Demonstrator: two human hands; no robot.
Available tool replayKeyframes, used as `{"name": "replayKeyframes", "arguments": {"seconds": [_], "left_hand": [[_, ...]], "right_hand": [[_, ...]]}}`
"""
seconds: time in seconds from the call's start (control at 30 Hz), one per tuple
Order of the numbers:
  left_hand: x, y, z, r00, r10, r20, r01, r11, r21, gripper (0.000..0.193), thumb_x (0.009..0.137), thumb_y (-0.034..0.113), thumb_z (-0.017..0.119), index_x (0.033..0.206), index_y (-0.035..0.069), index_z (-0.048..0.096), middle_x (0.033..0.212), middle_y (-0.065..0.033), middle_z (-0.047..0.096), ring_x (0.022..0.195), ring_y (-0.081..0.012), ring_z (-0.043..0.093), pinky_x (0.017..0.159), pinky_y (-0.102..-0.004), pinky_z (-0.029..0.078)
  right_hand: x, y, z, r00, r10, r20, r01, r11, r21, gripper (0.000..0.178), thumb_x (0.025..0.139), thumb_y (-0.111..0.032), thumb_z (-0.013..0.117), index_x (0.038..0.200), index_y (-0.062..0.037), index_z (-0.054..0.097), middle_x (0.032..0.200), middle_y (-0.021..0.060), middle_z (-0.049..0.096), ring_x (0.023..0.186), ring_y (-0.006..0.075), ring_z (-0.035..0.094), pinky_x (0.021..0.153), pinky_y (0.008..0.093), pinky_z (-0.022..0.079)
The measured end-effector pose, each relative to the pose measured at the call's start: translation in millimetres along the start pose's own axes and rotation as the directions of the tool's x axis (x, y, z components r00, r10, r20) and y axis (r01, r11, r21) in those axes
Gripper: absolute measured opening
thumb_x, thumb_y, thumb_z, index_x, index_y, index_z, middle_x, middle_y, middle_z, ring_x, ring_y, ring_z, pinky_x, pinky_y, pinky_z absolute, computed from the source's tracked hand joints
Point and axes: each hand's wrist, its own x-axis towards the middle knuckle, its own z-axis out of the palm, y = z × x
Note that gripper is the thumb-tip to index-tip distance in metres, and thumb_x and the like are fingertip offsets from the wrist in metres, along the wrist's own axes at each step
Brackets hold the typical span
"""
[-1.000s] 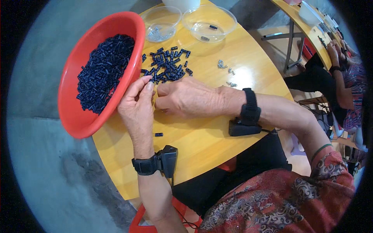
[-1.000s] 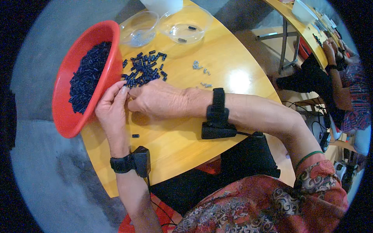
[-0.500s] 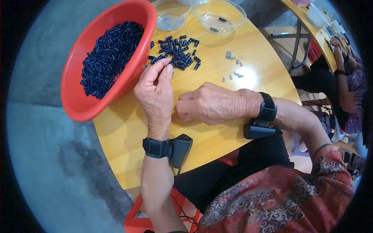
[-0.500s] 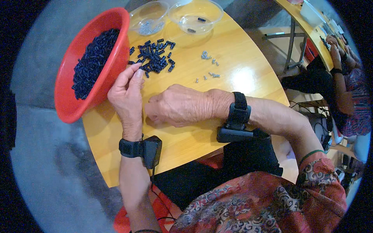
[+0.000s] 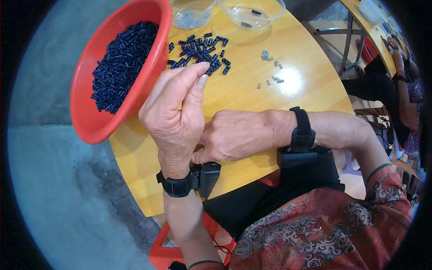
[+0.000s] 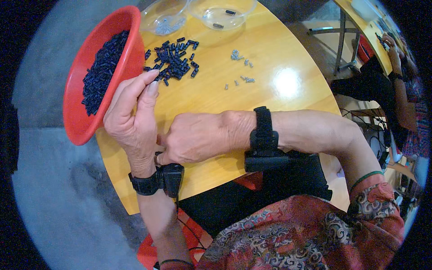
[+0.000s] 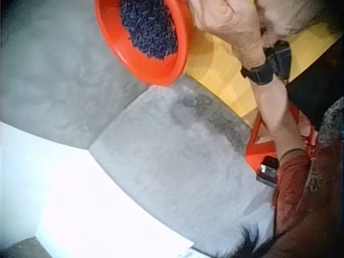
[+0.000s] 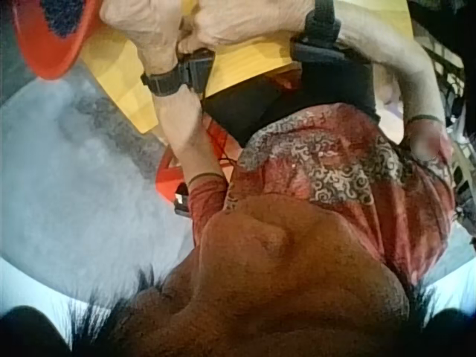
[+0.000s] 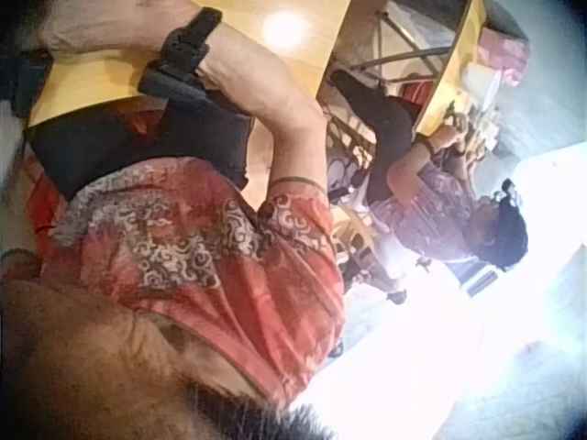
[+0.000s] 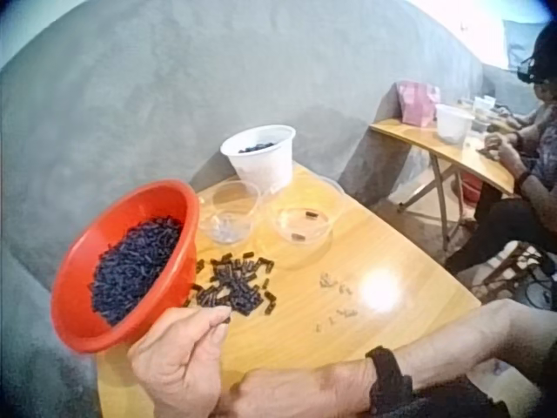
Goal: Assembling small black and grey plastic or rubber components at a table in a manufacturing setting.
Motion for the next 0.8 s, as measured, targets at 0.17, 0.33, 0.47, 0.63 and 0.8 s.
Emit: {"name": "replayKeyframes", "arguments": {"seconds": [0.17,0.33,0.47,0.63,0.8], "left_hand": [[1.3,-3.4,-5.4,0.998,0.048,0.04,-0.049,0.998,0.04,0.016,0.074,-0.003,0.068,0.088,0.002,0.068,0.076,-0.0102,0.063,0.067,-0.0182,0.061,0.06,-0.0274,0.048],[0.8,-12.0,-10.7,0.998,-0.029,0.047,0.028,0.999,0.018,0.015,0.075,-0.004,0.067,0.089,0.002,0.068,0.074,-0.0087,0.062,0.064,-0.0164,0.059,0.058,-0.0267,0.046],[2.0,-15.2,-13.6,0.982,-0.162,0.092,0.161,0.987,0.022,0.013,0.078,-0.003,0.065,0.089,0.001,0.067,0.071,-0.0071,0.059,0.062,-0.0129,0.055,0.056,-0.0257,0.044],[-1.0,-22.5,-14.7,0.937,-0.285,0.202,0.275,0.958,0.076,0.013,0.08,-0.003,0.063,0.092,-0.001,0.067,0.073,-0.0037,0.058,0.066,-0.0091,0.053,0.06,-0.0226,0.042],[0.3,-29.2,-1.9,0.878,-0.433,0.206,0.424,0.902,0.084,0.017,0.081,-0.002,0.063,0.097,-0.001,0.067,0.078,-0.0018,0.06,0.073,-0.0076,0.055,0.067,-0.0209,0.044]], "right_hand": [[9.4,2.7,5.8,0.999,-0.021,0.04,0.025,0.992,-0.121,0.017,0.078,-0.016,0.056,0.089,-0.0045,0.061,0.077,0.0112,0.061,0.065,0.0286,0.065,0.05,0.0386,0.051],[-4.3,23.6,-10.4,0.995,0.054,-0.087,-0.077,0.958,-0.276,0.016,0.078,-0.015,0.055,0.087,-0.0024,0.059,0.077,0.0105,0.058,0.062,0.026,0.064,0.048,0.0394,0.05],[-25.5,42.0,-28.6,0.959,0.262,-0.106,-0.28,0.932,-0.229,0.014,0.077,-0.015,0.056,0.084,-0.003,0.056,0.078,0.0118,0.056,0.063,0.0317,0.062,0.054,0.0421,0.051],[-36.5,41.8,-29.4,0.935,0.327,-0.141,-0.338,0.939,-0.067,0.014,0.078,-0.017,0.059,0.084,-0.0042,0.055,0.077,0.0123,0.057,0.068,0.0334,0.062,0.06,0.0418,0.051],[-36.7,37.8,-47.0,0.774,0.626,-0.096,-0.446,0.646,0.62,0.024,0.081,-0.024,0.064,0.095,-0.0058,0.06,0.089,0.0145,0.065,0.075,0.0249,0.065,0.068,0.0373,0.052]]}}
